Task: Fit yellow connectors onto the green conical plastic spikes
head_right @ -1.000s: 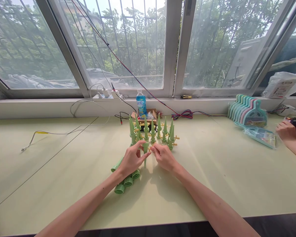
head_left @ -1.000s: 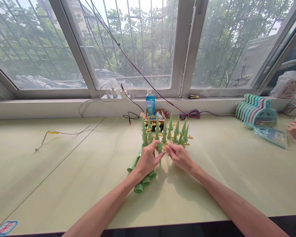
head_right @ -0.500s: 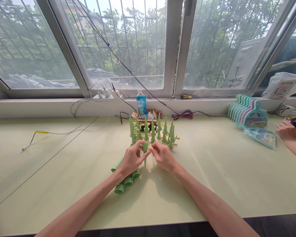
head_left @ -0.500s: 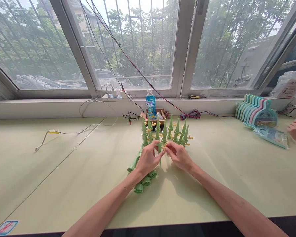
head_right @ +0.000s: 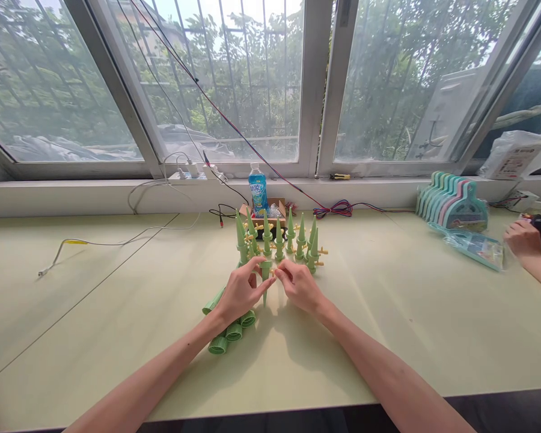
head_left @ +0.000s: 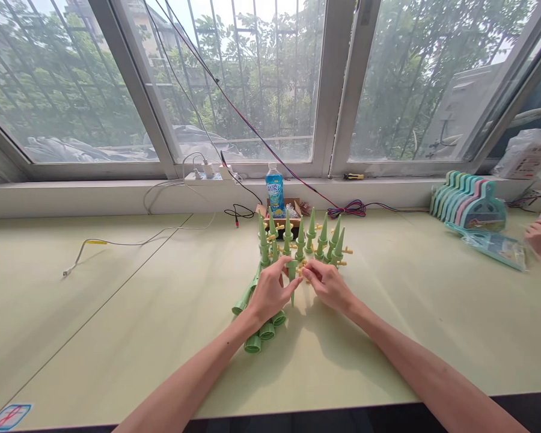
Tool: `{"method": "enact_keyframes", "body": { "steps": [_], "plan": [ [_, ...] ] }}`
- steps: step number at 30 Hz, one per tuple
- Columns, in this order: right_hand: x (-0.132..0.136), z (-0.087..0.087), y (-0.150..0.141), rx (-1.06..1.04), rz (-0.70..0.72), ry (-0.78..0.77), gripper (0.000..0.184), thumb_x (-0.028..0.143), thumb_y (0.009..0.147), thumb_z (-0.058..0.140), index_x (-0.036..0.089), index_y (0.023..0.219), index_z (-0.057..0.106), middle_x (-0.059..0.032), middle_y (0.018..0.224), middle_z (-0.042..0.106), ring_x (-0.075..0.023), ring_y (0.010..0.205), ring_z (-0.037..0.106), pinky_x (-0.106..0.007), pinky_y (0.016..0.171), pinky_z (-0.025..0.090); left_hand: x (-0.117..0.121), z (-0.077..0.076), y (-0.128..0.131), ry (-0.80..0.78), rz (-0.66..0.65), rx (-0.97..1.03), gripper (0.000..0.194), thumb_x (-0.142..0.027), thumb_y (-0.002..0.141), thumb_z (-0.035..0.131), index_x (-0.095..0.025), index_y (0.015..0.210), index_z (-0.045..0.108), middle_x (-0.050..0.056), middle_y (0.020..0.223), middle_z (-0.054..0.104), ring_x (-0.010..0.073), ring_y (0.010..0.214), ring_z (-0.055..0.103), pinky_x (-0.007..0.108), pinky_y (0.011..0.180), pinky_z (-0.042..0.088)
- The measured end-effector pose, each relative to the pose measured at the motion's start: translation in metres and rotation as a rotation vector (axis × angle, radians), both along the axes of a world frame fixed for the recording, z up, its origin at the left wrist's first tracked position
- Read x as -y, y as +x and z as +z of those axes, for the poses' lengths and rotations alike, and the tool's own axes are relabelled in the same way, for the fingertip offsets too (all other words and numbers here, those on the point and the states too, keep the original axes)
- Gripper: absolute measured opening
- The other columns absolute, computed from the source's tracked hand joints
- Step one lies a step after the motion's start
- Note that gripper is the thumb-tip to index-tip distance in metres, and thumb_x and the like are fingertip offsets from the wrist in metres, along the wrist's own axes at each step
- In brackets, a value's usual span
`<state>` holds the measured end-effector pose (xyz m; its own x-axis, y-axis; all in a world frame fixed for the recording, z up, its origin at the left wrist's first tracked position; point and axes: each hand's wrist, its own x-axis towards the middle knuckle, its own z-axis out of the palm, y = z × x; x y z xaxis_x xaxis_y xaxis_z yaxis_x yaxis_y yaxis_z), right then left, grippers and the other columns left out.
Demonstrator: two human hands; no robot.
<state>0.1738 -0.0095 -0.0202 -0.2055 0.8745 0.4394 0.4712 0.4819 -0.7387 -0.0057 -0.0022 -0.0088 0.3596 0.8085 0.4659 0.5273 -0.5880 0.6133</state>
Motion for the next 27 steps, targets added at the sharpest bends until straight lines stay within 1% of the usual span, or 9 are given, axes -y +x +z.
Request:
{"method": "enact_keyframes", "body": {
  "steps": [8, 16, 27],
  "plan": [
    [0.0005, 0.0002, -0.0009, -0.018, -0.012, -0.014, 0.031, 0.035, 0.095, 0.041, 0.019, 0.07, 0.048, 0.0032, 0.059, 0.044, -0.0109, 0.053, 0.033, -0.024, 0.051, 0.028, -0.0002, -0.0017, 0.0008, 0.012, 0.011, -0.007, 0.037, -0.038, 0.085, 0.059, -0.019, 0.115, 0.051, -0.001, 0.079, 0.058, 0.0068, 0.046, 0.04, 0.021, 0.05, 0.039],
    [0.0001, -0.0003, -0.0015, -0.024, -0.007, -0.019, 0.032, 0.033, 0.095, 0.04, 0.019, 0.067, 0.045, 0.0031, 0.059, 0.042, -0.0106, 0.053, 0.032, -0.025, 0.051, 0.025, -0.0003, -0.002, 0.0009, 0.026, 0.024, 0.007, 0.031, -0.036, 0.083, 0.062, -0.02, 0.109, 0.054, -0.002, 0.079, 0.059, 0.0062, 0.046, 0.038, 0.021, 0.049, 0.039],
    [0.0007, 0.0023, -0.0023, -0.037, -0.015, -0.034, 0.036, 0.036, 0.095, 0.041, 0.019, 0.063, 0.042, 0.0039, 0.056, 0.039, -0.01, 0.052, 0.03, -0.025, 0.05, 0.024, -0.0013, -0.004, 0.001, 0.05, 0.035, 0.001, 0.03, -0.035, 0.083, 0.064, -0.021, 0.107, 0.054, -0.003, 0.079, 0.058, 0.006, 0.047, 0.038, 0.02, 0.051, 0.039]
  ]
}}
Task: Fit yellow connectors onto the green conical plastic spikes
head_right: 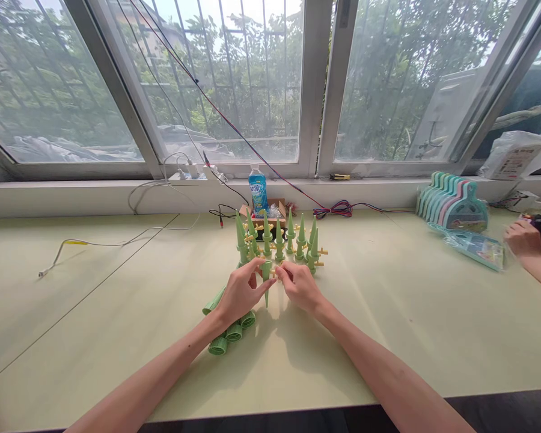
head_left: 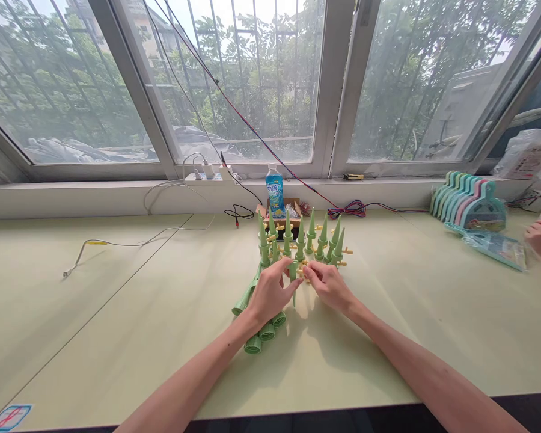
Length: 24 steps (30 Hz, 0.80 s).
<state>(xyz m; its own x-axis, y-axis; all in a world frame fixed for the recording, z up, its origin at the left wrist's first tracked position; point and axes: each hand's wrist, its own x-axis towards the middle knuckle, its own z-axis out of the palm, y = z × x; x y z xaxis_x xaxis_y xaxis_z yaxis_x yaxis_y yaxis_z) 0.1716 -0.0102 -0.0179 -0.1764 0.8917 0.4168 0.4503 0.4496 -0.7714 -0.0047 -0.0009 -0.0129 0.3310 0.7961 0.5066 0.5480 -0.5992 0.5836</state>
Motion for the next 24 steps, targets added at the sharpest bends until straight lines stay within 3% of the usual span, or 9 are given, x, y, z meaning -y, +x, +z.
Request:
{"method": "enact_keyframes", "body": {
  "steps": [5, 11, 18, 24],
  "plan": [
    [0.0004, 0.0011, -0.0001, -0.046, -0.024, -0.011, 0.04, 0.04, 0.095, 0.041, 0.019, 0.062, 0.04, 0.0041, 0.055, 0.038, -0.01, 0.051, 0.031, -0.025, 0.049, 0.025, 0.0004, 0.0013, 0.0008, -0.036, -0.011, -0.005, 0.036, -0.039, 0.086, 0.06, -0.021, 0.116, 0.051, -0.001, 0.083, 0.059, 0.0062, 0.047, 0.04, 0.021, 0.052, 0.04],
    [-0.0036, -0.003, 0.0, -0.143, -0.089, -0.059, 0.047, 0.049, 0.095, 0.04, 0.019, 0.06, 0.04, 0.0025, 0.055, 0.043, -0.0102, 0.049, 0.035, -0.024, 0.047, 0.028, -0.0005, 0.0019, 0.0005, -0.073, -0.061, 0.036, 0.033, -0.032, 0.097, 0.041, -0.022, 0.128, 0.046, 0.001, 0.086, 0.061, 0.0072, 0.046, 0.042, 0.021, 0.051, 0.041],
    [-0.0041, -0.004, 0.0003, -0.175, -0.113, -0.085, 0.051, 0.052, 0.096, 0.038, 0.019, 0.057, 0.039, 0.0028, 0.051, 0.041, -0.0101, 0.046, 0.034, -0.024, 0.045, 0.027, -0.0007, 0.0003, 0.0002, -0.028, -0.097, 0.004, 0.029, -0.027, 0.089, 0.055, -0.022, 0.118, 0.055, 0.002, 0.095, 0.062, 0.0055, 0.047, 0.042, 0.021, 0.053, 0.043],
    [-0.003, -0.0032, -0.0006, -0.149, -0.095, -0.096, 0.053, 0.051, 0.096, 0.037, 0.019, 0.055, 0.04, 0.0026, 0.05, 0.041, -0.0102, 0.046, 0.034, -0.024, 0.046, 0.027, -0.0018, 0.0031, 0.0007, 0.01, -0.103, 0.009, 0.015, -0.027, 0.093, 0.052, -0.021, 0.103, 0.062, 0.001, 0.091, 0.062, 0.0061, 0.05, 0.043, 0.021, 0.053, 0.041]
  ]
}}
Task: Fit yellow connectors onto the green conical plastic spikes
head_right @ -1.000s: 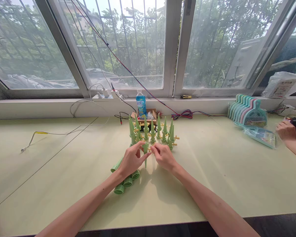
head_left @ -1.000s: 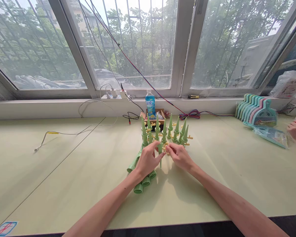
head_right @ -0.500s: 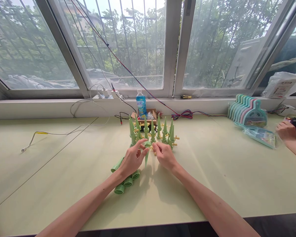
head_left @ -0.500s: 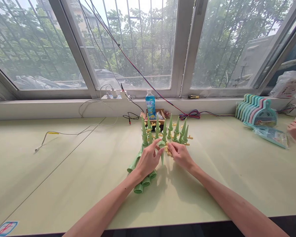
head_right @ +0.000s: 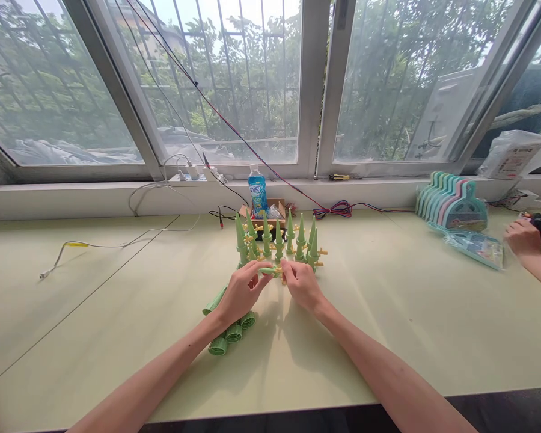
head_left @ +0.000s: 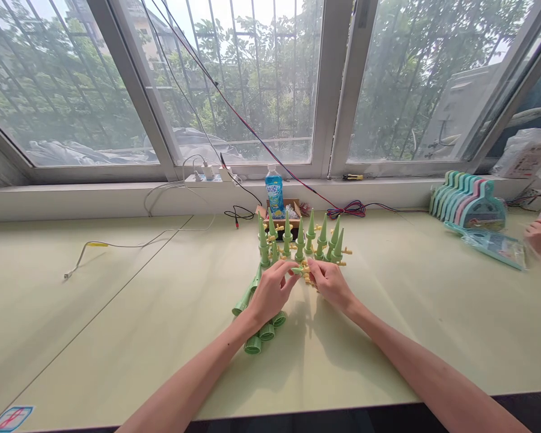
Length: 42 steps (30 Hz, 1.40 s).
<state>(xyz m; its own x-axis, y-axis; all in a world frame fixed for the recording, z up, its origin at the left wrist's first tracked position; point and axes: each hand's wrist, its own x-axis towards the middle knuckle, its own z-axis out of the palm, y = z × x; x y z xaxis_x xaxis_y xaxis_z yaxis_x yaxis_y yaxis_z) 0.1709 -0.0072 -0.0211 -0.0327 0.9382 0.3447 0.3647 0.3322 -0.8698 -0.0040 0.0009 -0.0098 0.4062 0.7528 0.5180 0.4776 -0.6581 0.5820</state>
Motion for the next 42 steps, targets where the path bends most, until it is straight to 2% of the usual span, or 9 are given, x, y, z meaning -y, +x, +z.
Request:
{"method": "enact_keyframes", "body": {
  "steps": [6, 11, 16, 22, 25, 29, 36, 39, 42],
  "plan": [
    [-0.001, 0.001, -0.001, 0.024, -0.02, 0.031, 0.054, 0.051, 0.096, 0.038, 0.019, 0.052, 0.037, 0.0028, 0.048, 0.039, -0.0101, 0.046, 0.034, -0.025, 0.047, 0.027, -0.001, 0.0, -0.001, 0.025, 0.01, -0.009, 0.013, -0.025, 0.092, 0.052, -0.018, 0.083, 0.057, 0.0, 0.08, 0.054, 0.0068, 0.051, 0.042, 0.022, 0.052, 0.039],
    [-0.003, -0.001, 0.0, 0.027, -0.047, 0.061, 0.054, 0.051, 0.096, 0.037, 0.019, 0.053, 0.036, 0.003, 0.048, 0.039, -0.0101, 0.045, 0.033, -0.025, 0.046, 0.026, -0.005, -0.001, -0.004, 0.044, 0.028, 0.001, 0.017, -0.026, 0.091, 0.052, -0.018, 0.077, 0.05, -0.001, 0.078, 0.051, 0.0071, 0.052, 0.042, 0.022, 0.052, 0.039],
    [-0.006, -0.004, 0.0, 0.048, -0.041, 0.113, 0.053, 0.05, 0.096, 0.037, 0.02, 0.053, 0.034, 0.0036, 0.048, 0.036, -0.0099, 0.045, 0.031, -0.025, 0.046, 0.025, -0.009, 0.003, -0.012, 0.11, 0.035, -0.04, 0.021, -0.028, 0.09, 0.054, -0.018, 0.073, 0.047, -0.001, 0.075, 0.051, 0.0063, 0.05, 0.038, 0.022, 0.051, 0.037],
    [-0.005, -0.004, -0.003, 0.055, -0.001, 0.146, 0.053, 0.051, 0.096, 0.036, 0.019, 0.054, 0.039, 0.0025, 0.049, 0.042, -0.0105, 0.045, 0.037, -0.025, 0.047, 0.028, -0.006, 0.013, -0.017, 0.2, -0.031, -0.162, 0.019, -0.03, 0.092, 0.049, -0.019, 0.078, 0.051, -0.001, 0.075, 0.052, 0.0067, 0.049, 0.036, 0.022, 0.05, 0.035],
    [-0.006, -0.004, -0.004, 0.051, 0.002, 0.148, 0.053, 0.051, 0.096, 0.036, 0.019, 0.054, 0.04, 0.0026, 0.048, 0.042, -0.0105, 0.044, 0.037, -0.025, 0.047, 0.029, -0.003, 0.018, -0.016, 0.199, -0.002, -0.154, 0.021, -0.031, 0.092, 0.049, -0.018, 0.075, 0.05, -0.001, 0.075, 0.053, 0.0062, 0.048, 0.035, 0.022, 0.05, 0.035],
    [-0.007, -0.006, -0.005, 0.043, 0.005, 0.154, 0.053, 0.051, 0.096, 0.036, 0.019, 0.054, 0.039, 0.0019, 0.05, 0.043, -0.0105, 0.046, 0.037, -0.024, 0.047, 0.029, -0.003, 0.032, -0.023, 0.178, 0.091, -0.109, 0.025, -0.031, 0.09, 0.052, -0.018, 0.07, 0.048, -0.001, 0.069, 0.052, 0.0074, 0.05, 0.039, 0.022, 0.052, 0.036],
    [-0.007, -0.007, -0.006, 0.036, 0.03, 0.145, 0.053, 0.051, 0.097, 0.034, 0.019, 0.054, 0.039, 0.0012, 0.051, 0.046, -0.0102, 0.046, 0.038, -0.024, 0.047, 0.028, -0.028, 0.077, -0.039, 0.119, 0.328, 0.062, 0.025, -0.036, 0.086, 0.057, -0.017, 0.071, 0.051, -0.002, 0.07, 0.06, 0.0037, 0.04, 0.036, 0.021, 0.044, 0.03],
    [-0.006, -0.006, -0.006, 0.036, 0.026, 0.143, 0.054, 0.053, 0.096, 0.034, 0.019, 0.054, 0.039, 0.0009, 0.051, 0.047, -0.0103, 0.046, 0.038, -0.024, 0.047, 0.029, -0.038, 0.082, -0.038, 0.126, 0.316, 0.003, 0.026, -0.037, 0.084, 0.058, -0.017, 0.069, 0.051, -0.002, 0.068, 0.06, 0.0047, 0.041, 0.039, 0.021, 0.046, 0.032],
    [-0.006, -0.006, -0.006, 0.042, 0.028, 0.146, 0.054, 0.053, 0.096, 0.034, 0.019, 0.054, 0.04, 0.0008, 0.051, 0.046, -0.0103, 0.046, 0.037, -0.024, 0.046, 0.029, -0.044, 0.076, -0.034, 0.137, 0.312, -0.018, 0.026, -0.038, 0.084, 0.057, -0.017, 0.07, 0.054, -0.001, 0.067, 0.059, 0.0063, 0.043, 0.042, 0.021, 0.047, 0.034]
  ]
}}
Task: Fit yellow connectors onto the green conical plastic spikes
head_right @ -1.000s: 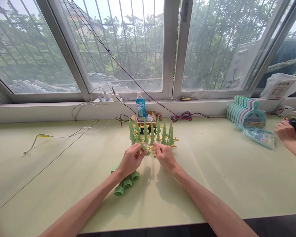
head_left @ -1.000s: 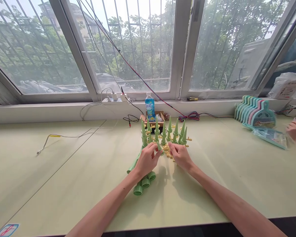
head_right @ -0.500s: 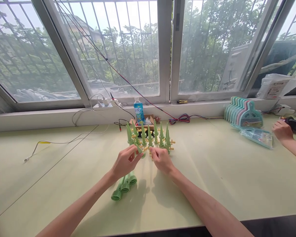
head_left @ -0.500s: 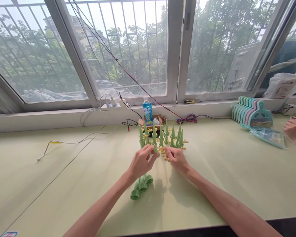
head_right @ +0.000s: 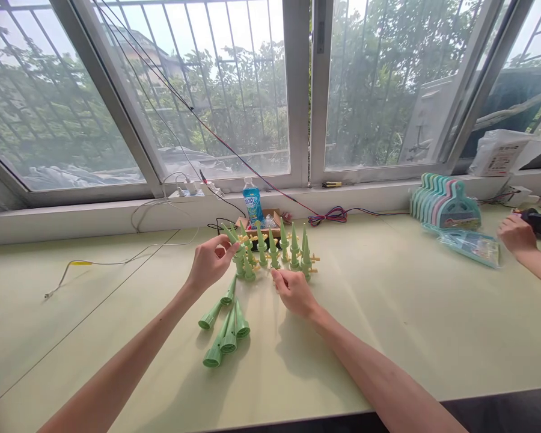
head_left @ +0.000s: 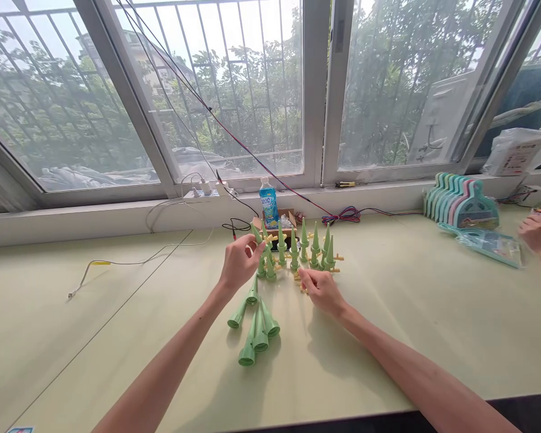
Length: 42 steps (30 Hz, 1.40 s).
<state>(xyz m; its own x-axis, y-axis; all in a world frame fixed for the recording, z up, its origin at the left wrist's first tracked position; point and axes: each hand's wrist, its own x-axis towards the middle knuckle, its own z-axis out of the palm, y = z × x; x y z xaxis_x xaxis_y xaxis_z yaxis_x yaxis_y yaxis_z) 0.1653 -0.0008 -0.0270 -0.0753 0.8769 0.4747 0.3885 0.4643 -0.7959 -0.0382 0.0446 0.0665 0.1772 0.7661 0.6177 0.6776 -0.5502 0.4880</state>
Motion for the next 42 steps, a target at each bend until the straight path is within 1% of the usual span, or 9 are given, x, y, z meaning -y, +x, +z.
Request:
{"method": "enact_keyframes", "body": {
  "steps": [5, 11, 16, 24, 27, 30, 34, 39, 42],
  "plan": [
    [0.001, 0.001, 0.0, 0.003, 0.006, 0.005, 0.054, 0.051, 0.096, 0.034, 0.019, 0.054, 0.039, 0.0011, 0.05, 0.046, -0.0103, 0.046, 0.037, -0.024, 0.046, 0.029, -0.009, -0.013, 0.003, 0.009, 0.011, -0.003, 0.024, -0.039, 0.085, 0.056, -0.017, 0.077, 0.058, -0.001, 0.065, 0.058, 0.0075, 0.044, 0.044, 0.022, 0.048, 0.035],
    [0.001, 0.001, 0.001, 0.009, 0.008, -0.004, 0.055, 0.054, 0.096, 0.034, 0.019, 0.053, 0.04, 0.0014, 0.05, 0.045, -0.0103, 0.045, 0.037, -0.025, 0.046, 0.029, -0.015, -0.023, 0.002, -0.042, 0.012, -0.043, 0.029, -0.044, 0.085, 0.055, -0.017, 0.076, 0.062, -0.001, 0.061, 0.059, 0.0107, 0.047, 0.05, 0.022, 0.05, 0.037],
    [0.001, 0.0, 0.001, 0.014, 0.015, -0.006, 0.055, 0.053, 0.097, 0.033, 0.019, 0.054, 0.042, 0.0013, 0.05, 0.045, -0.0103, 0.045, 0.036, -0.025, 0.046, 0.028, -0.014, -0.027, 0.003, -0.086, 0.01, -0.03, 0.027, -0.042, 0.084, 0.055, -0.016, 0.084, 0.065, 0.0, 0.063, 0.062, 0.0117, 0.047, 0.052, 0.023, 0.049, 0.037],
    [0.003, 0.001, 0.001, 0.019, 0.011, -0.009, 0.056, 0.053, 0.097, 0.034, 0.018, 0.054, 0.044, 0.0018, 0.049, 0.044, -0.0101, 0.044, 0.037, -0.025, 0.047, 0.028, -0.013, -0.03, 0.006, -0.082, 0.0, -0.013, 0.029, -0.041, 0.086, 0.054, -0.015, 0.089, 0.068, 0.001, 0.064, 0.064, 0.011, 0.045, 0.051, 0.022, 0.048, 0.037],
    [0.003, 0.002, 0.001, 0.025, 0.017, -0.01, 0.055, 0.052, 0.097, 0.034, 0.019, 0.054, 0.044, 0.0015, 0.05, 0.045, -0.0102, 0.045, 0.037, -0.025, 0.047, 0.029, -0.014, -0.035, 0.005, -0.095, 0.002, -0.022, 0.029, -0.04, 0.085, 0.054, -0.015, 0.089, 0.069, 0.001, 0.064, 0.064, 0.0111, 0.044, 0.05, 0.023, 0.048, 0.038],
    [0.003, 0.002, 0.001, 0.031, 0.02, -0.003, 0.054, 0.05, 0.097, 0.034, 0.018, 0.054, 0.044, 0.0015, 0.05, 0.045, -0.0102, 0.045, 0.037, -0.025, 0.047, 0.028, -0.013, -0.042, 0.004, -0.103, 0.005, -0.038, 0.029, -0.04, 0.085, 0.054, -0.016, 0.087, 0.07, 0.001, 0.062, 0.063, 0.0126, 0.046, 0.053, 0.023, 0.051, 0.04],
    [0.003, 0.002, 0.002, 0.035, 0.024, -0.009, 0.053, 0.047, 0.098, 0.035, 0.018, 0.055, 0.044, 0.0021, 0.049, 0.043, -0.0102, 0.045, 0.036, -0.025, 0.047, 0.027, -0.012, -0.05, 0.004, -0.115, 0.005, -0.037, 0.03, -0.04, 0.086, 0.053, -0.016, 0.091, 0.07, 0.001, 0.06, 0.062, 0.0129, 0.047, 0.052, 0.023, 0.052, 0.04],
    [0.004, 0.002, 0.002, 0.043, 0.036, -0.012, 0.051, 0.045, 0.098, 0.035, 0.018, 0.055, 0.045, 0.0021, 0.051, 0.044, -0.01, 0.046, 0.036, -0.025, 0.049, 0.027, -0.013, -0.052, 0.004, -0.101, 0.02, -0.062, 0.03, -0.04, 0.087, 0.052, -0.015, 0.092, 0.069, 0.001, 0.058, 0.06, 0.0122, 0.046, 0.048, 0.023, 0.051, 0.038],
    [0.004, 0.003, 0.002, 0.04, 0.037, -0.007, 0.051, 0.045, 0.098, 0.035, 0.018, 0.055, 0.044, 0.0024, 0.05, 0.043, -0.0099, 0.045, 0.035, -0.025, 0.048, 0.027, -0.012, -0.053, 0.004, -0.1, 0.033, -0.08, 0.028, -0.039, 0.087, 0.053, -0.016, 0.09, 0.068, 0.002, 0.061, 0.062, 0.0129, 0.047, 0.05, 0.024, 0.052, 0.038]
  ]
}}
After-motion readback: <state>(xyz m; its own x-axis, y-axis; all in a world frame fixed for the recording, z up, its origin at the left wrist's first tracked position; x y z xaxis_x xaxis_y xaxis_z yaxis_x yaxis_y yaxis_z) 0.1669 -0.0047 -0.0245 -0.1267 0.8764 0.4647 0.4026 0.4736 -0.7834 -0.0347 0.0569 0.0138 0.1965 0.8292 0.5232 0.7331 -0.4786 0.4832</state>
